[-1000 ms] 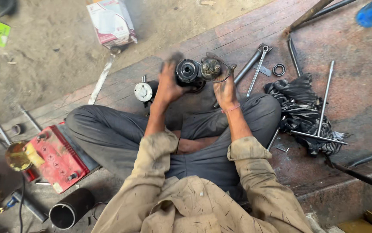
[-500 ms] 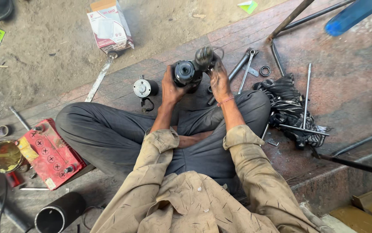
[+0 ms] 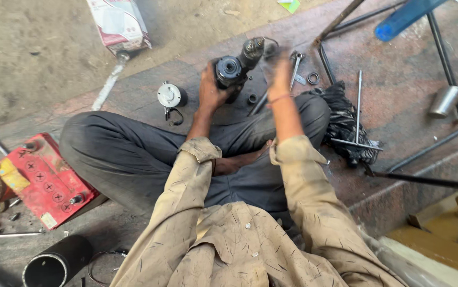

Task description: The person sits on the workshop floor and repairs an electric starter motor. They use a long metal rod and hammer to tap the motor housing, pry at the end cap with a screwdriver, work on the motor with a wrench, and handle a black cloth while manipulating the motor and its parts on the floor.

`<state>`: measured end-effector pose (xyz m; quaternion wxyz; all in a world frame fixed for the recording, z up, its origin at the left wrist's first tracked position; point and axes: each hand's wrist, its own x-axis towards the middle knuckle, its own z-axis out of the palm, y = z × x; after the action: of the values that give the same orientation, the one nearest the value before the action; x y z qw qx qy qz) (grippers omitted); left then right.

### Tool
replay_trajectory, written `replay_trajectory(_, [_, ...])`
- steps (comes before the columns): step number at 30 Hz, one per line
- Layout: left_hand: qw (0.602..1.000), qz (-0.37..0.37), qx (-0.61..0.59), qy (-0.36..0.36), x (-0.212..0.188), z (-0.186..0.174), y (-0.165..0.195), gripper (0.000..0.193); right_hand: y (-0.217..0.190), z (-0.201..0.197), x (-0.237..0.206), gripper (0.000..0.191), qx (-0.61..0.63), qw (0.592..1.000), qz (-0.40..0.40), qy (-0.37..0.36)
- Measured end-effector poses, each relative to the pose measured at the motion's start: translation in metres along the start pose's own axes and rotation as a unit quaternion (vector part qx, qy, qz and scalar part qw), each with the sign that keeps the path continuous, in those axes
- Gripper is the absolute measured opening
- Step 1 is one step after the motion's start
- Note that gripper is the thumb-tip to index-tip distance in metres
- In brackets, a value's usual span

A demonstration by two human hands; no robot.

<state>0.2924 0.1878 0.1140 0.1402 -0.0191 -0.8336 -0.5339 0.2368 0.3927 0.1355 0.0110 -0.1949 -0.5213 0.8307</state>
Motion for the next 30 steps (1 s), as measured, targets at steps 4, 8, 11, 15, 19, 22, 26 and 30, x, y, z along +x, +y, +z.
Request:
replay_trajectory(4, [1.000, -0.001, -0.011, -0.004, 0.004, 0.001, -0.005, 0.089, -0.075, -0.086, -0.021, 0.047, -0.024, 0.989, -0.146, -0.012])
replay_trajectory(8, [0.999, -0.009, -0.034, -0.018, 0.008, 0.003, -0.014, 0.091, -0.131, -0.168, -0.034, 0.039, -0.163, 0.972, -0.146, 0.090])
replay_trajectory(11, [0.998, -0.040, -0.046, -0.035, 0.011, 0.005, -0.020, 0.091, -0.127, -0.213, -0.034, 0.032, -0.251, 0.949, -0.100, 0.161])
replay_trajectory(15, [0.998, -0.032, -0.032, -0.034, 0.018, 0.003, -0.024, 0.108, -0.102, -0.261, -0.034, 0.026, -0.391, 0.907, -0.012, 0.155])
replay_trajectory(19, [0.993, -0.019, -0.067, -0.097, 0.023, -0.008, -0.021, 0.093, -0.097, -0.295, -0.051, 0.031, -0.424, 0.887, 0.081, 0.166])
replay_trajectory(22, [0.990, 0.016, -0.066, -0.120, 0.042, -0.014, -0.011, 0.103, -0.106, -0.316, -0.051, 0.032, -0.484, 0.853, 0.035, 0.192])
replay_trajectory(26, [0.979, 0.015, 0.010, -0.202, 0.074, -0.018, 0.010, 0.103, -0.125, -0.315, -0.027, 0.030, -0.631, 0.736, -0.104, 0.219])
replay_trajectory(30, [0.953, 0.058, 0.119, -0.271, 0.086, -0.023, 0.024, 0.109, -0.128, -0.286, 0.018, 0.020, -0.534, 0.820, -0.132, 0.160])
